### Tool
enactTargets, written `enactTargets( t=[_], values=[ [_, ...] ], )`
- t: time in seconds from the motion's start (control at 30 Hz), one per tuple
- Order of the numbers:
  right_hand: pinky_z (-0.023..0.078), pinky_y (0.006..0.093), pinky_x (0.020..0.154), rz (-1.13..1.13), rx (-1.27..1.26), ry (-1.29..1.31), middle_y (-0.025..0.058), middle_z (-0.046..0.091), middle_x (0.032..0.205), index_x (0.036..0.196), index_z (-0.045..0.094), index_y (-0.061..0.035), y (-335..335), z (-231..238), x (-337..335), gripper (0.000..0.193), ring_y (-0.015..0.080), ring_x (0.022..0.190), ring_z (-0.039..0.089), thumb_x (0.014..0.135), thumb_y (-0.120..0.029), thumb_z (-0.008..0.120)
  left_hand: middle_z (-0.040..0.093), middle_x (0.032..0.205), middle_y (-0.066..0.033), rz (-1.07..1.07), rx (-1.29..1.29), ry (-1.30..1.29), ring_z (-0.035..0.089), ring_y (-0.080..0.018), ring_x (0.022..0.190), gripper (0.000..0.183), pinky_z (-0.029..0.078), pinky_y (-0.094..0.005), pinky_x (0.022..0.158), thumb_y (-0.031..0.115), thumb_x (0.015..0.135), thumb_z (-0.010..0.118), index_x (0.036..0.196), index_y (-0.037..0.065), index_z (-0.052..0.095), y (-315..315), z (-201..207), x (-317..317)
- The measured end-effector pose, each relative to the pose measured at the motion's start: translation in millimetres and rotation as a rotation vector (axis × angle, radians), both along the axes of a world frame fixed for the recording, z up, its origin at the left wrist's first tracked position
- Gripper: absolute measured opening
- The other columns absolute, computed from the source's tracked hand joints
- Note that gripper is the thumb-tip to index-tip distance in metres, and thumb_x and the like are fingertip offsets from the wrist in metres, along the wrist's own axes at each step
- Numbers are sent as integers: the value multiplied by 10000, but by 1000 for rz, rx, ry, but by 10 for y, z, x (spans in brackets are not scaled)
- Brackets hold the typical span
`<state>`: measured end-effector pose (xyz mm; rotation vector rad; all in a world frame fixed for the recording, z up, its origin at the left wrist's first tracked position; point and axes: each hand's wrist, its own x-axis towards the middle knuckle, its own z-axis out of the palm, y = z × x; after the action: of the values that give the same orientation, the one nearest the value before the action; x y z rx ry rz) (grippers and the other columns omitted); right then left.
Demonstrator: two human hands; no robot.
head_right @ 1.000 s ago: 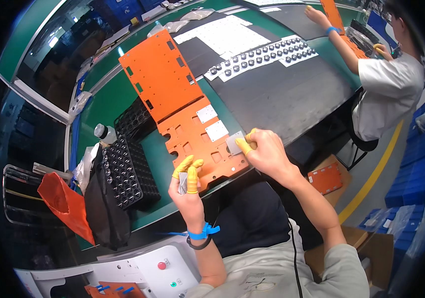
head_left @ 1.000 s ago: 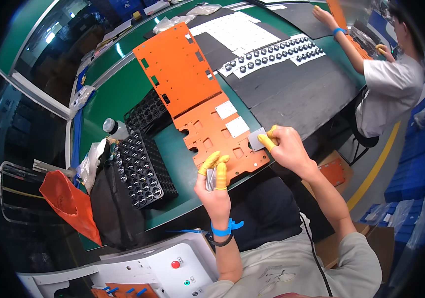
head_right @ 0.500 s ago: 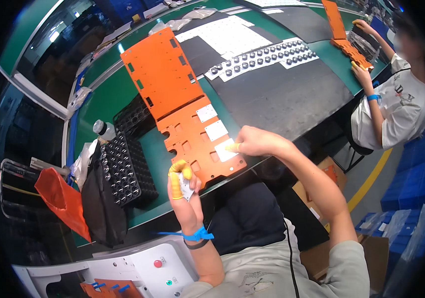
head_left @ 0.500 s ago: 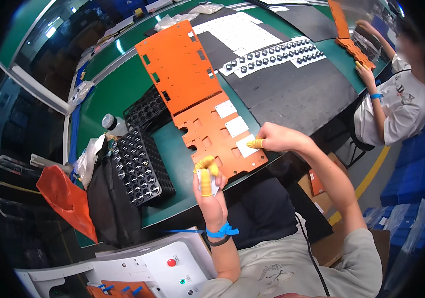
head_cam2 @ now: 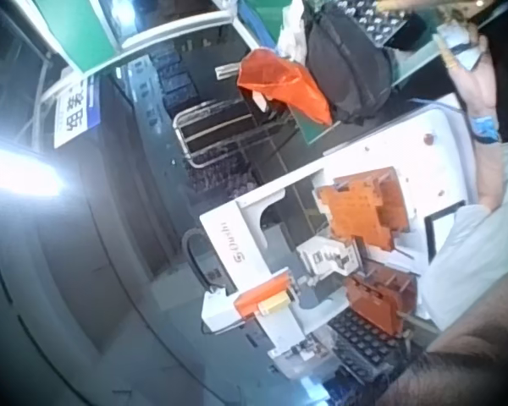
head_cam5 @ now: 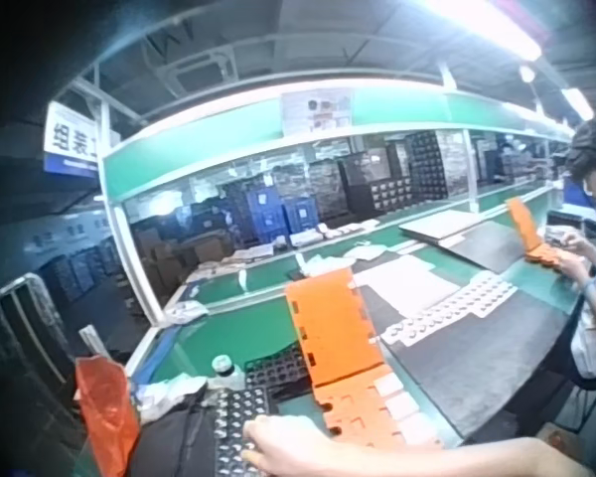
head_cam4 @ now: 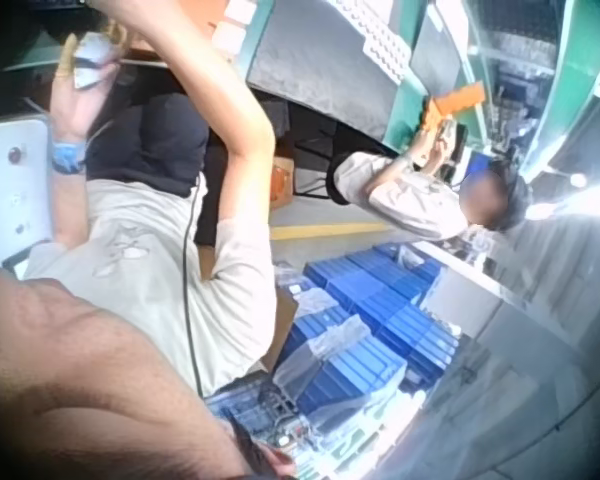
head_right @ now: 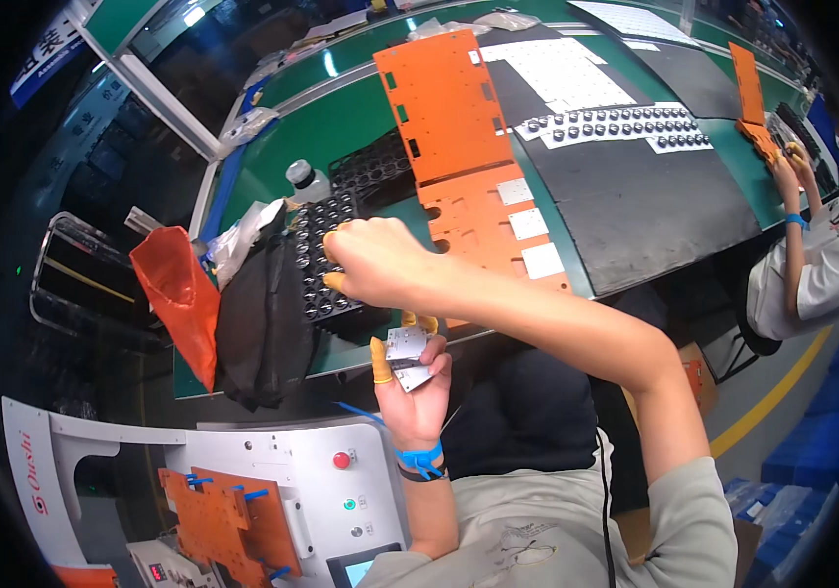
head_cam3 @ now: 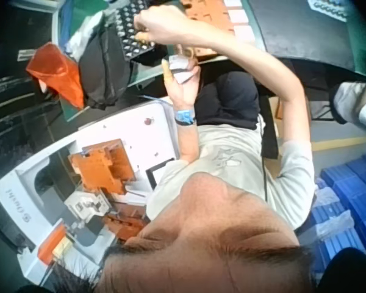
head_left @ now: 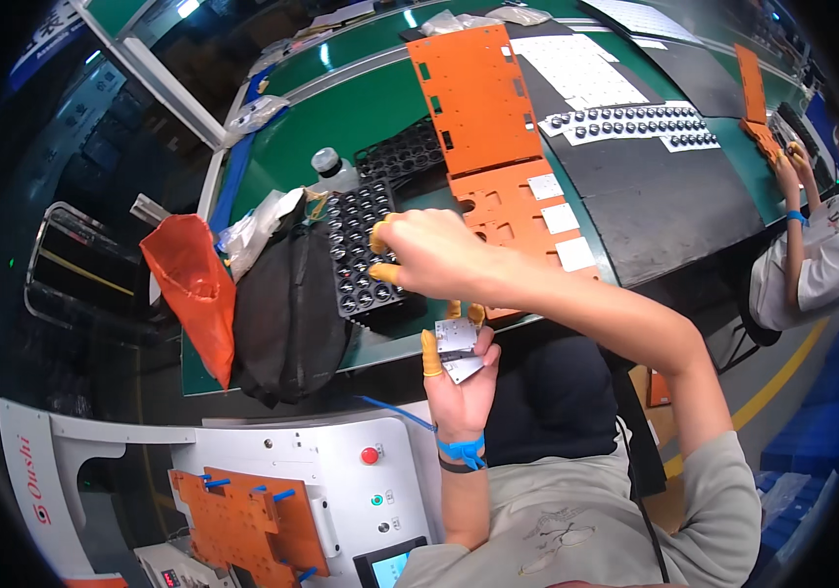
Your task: The person places small silver components onto an orange circuit board and secures them with a yellow tool. They then place the board into a white machine labeled 'Oushi' and press a button. The person repeats this process with multiple boards, handling them one at a time.
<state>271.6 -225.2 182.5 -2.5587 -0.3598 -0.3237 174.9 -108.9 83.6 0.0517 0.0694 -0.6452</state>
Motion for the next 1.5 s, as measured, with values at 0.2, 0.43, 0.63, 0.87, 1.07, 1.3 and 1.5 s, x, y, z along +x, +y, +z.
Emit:
enactTargets(
  t=[0.2,0.43,0.63,0.87,1.07,1.3,1.5],
  values=[
    [545,468,652,-154,91,-9,221,687,728,702,699,22,473,-266,553,250,389,735,700,723,-213,782,540,1281,-159,130,301,-117,411,-137,657,713,370,-248,577,584,971,536,1388,14,441,264,-137,-74],
    [539,467,643,-184,31,-65,227,680,723,710,691,24,476,-121,535,238,385,724,697,723,-209,737,550,1317,-165,193,478,-117,410,-132,633,785,338,-260,563,702,953,437,1357,30,477,268,-152,-50],
    [494,407,620,-81,393,-157,137,654,784,907,655,-22,331,55,-309,297,326,711,649,777,-268,757,612,1081,-16,218,388,-211,395,-133,580,619,351,-243,520,653,963,478,1295,134,535,265,-104,-75],
    [505,302,581,89,787,199,95,645,782,1050,681,24,-208,-5,-1276,220,159,704,675,861,-79,727,635,1085,-74,370,658,-367,441,-74,587,811,389,-237,514,757,911,438,1333,66,477,65,102,-179],
    [514,233,585,214,891,81,82,646,857,1151,669,39,-331,-207,-1340,279,116,687,670,874,27,702,613,1291,-198,442,757,-540,456,-55,587,915,397,-208,504,781,863,509,1357,12,465,-30,163,-235],
    [472,241,527,192,578,-156,74,677,819,1145,689,15,-404,-345,-1317,339,103,587,621,818,-14,776,578,1352,-227,429,928,-649,490,-47,628,1022,406,-187,510,795,837,529,1441,-23,424,-60,194,-232],
    [529,249,564,92,817,24,115,700,840,1103,676,66,-329,-371,-1411,285,153,655,695,840,-5,761,576,1360,-225,437,920,-658,514,-40,673,1026,394,-167,524,781,830,570,1439,-32,428,-112,179,-225]
  ],
)
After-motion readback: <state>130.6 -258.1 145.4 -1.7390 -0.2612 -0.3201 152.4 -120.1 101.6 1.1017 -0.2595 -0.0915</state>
